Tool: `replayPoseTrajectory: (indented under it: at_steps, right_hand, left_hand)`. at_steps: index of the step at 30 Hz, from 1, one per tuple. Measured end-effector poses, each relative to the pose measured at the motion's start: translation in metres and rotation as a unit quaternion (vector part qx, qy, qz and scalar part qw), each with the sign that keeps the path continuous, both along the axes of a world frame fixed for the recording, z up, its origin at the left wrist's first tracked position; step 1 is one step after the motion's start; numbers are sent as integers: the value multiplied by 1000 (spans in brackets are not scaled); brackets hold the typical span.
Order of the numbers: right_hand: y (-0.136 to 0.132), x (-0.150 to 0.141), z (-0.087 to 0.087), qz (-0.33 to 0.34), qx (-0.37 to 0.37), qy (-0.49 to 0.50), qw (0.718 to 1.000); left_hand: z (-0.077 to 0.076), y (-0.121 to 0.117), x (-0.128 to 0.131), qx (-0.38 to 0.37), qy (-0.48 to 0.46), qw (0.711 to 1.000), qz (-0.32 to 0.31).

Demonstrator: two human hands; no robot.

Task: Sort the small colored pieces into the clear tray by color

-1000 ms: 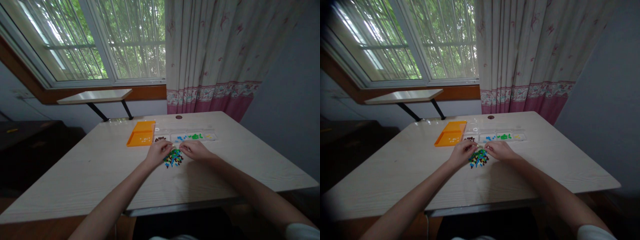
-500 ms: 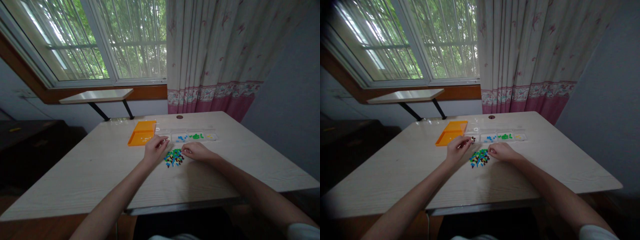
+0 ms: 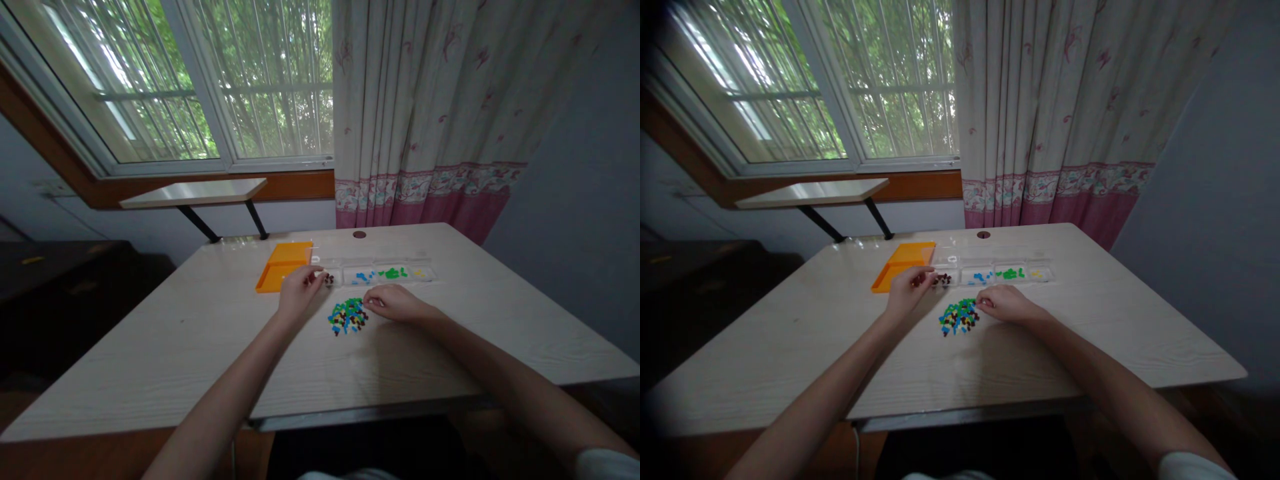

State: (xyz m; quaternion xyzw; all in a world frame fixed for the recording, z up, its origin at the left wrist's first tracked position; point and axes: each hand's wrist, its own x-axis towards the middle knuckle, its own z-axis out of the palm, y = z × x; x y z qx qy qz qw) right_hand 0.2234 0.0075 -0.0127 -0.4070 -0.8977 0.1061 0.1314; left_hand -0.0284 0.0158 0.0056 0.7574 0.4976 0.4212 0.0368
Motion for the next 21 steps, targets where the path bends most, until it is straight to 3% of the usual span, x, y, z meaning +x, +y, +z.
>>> replayPoseTrajectory:
  at_steps: [4, 7, 14, 21]
  right_hand:
    - [-1, 0, 1, -4, 7, -6, 1000]
    - [-1, -1, 1, 1, 3, -7, 1000]
    - [0, 0, 1, -2, -3, -4, 1000]
    - [0, -1, -1, -8, 9, 15, 1000]
  left_hand:
    - [-5, 21, -32, -52, 71, 985, 147]
    - [-12, 33, -54, -81, 110, 969, 206]
    - [-23, 40, -71, -42, 82, 977, 193]
    - [-16, 37, -67, -25, 74, 981, 178]
